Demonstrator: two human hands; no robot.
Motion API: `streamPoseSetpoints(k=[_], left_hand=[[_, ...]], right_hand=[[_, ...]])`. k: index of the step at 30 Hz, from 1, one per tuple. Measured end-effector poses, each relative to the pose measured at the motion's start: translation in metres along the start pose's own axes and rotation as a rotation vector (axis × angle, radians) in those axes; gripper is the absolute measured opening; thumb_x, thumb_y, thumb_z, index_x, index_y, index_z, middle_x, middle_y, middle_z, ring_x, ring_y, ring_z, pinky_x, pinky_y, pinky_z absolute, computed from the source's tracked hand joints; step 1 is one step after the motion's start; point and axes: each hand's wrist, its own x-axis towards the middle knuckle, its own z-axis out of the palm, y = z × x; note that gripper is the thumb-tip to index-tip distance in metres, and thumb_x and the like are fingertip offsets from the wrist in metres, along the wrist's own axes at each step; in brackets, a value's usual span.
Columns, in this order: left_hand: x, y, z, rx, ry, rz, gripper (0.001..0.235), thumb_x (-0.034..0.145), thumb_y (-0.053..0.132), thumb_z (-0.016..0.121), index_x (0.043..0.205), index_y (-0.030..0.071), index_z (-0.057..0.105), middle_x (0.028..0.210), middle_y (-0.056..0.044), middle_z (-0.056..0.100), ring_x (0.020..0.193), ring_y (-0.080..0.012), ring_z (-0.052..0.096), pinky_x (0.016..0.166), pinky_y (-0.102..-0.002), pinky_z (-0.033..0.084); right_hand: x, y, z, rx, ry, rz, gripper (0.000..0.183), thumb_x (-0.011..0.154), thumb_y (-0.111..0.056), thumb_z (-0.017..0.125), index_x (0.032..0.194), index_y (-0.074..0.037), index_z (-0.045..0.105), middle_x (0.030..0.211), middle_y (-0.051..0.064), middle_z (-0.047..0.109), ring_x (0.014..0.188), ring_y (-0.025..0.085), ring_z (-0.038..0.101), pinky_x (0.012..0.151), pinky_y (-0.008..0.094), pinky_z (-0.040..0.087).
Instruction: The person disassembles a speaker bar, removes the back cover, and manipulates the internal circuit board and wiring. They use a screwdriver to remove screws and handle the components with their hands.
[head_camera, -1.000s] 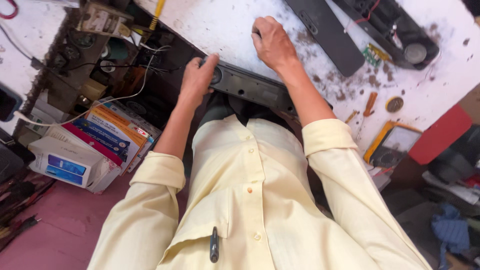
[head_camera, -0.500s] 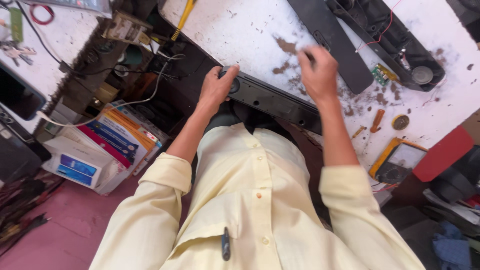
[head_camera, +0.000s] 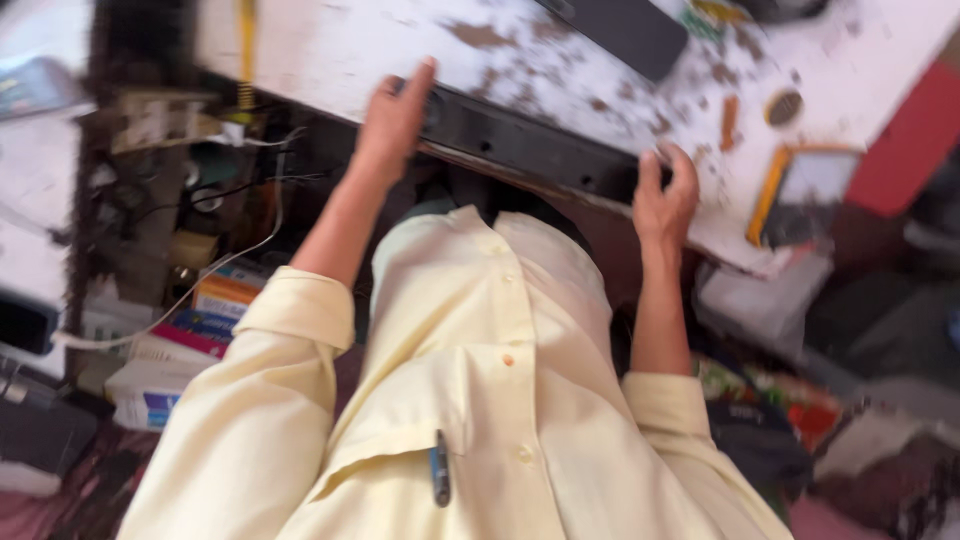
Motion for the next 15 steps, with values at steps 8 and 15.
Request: streamPoseSetpoints(k=[8,15], left_hand=[[0.003,0.012,-0.008,-0.069,-0.217,0.017,0.032,0.093,0.035,0.063,0.112,0.01,0.057,0.083,0.001,0.059,0.067,-0.0094,0.06,0.046,-0.026,0.043],[-0.008,0.025,-0.033,-0.238,-0.562,0.325,0.034,0.096,0.007,0.073,0.126,0.012,0.057,0.109,0.001,0.06,0.103,-0.0094,0.06,0.089,-0.023,0.054]], right_hand=[[-0.016,0.013,-0.016,0.312,-0.05,0.292,0.038,0.103,-0.025,0.07,0.128,0.003,0.069,0.119,0.013,0.073,0.109,0.02,0.067,0.1,0.033,0.054],[-0.021,0.003,-0.028,0.528,-0.128,-0.043,0.049,0.108,-0.017,0.072,0.147,0.003,0.052,0.143,0.016,0.059,0.13,0.022,0.06,0.111,0.033,0.052]])
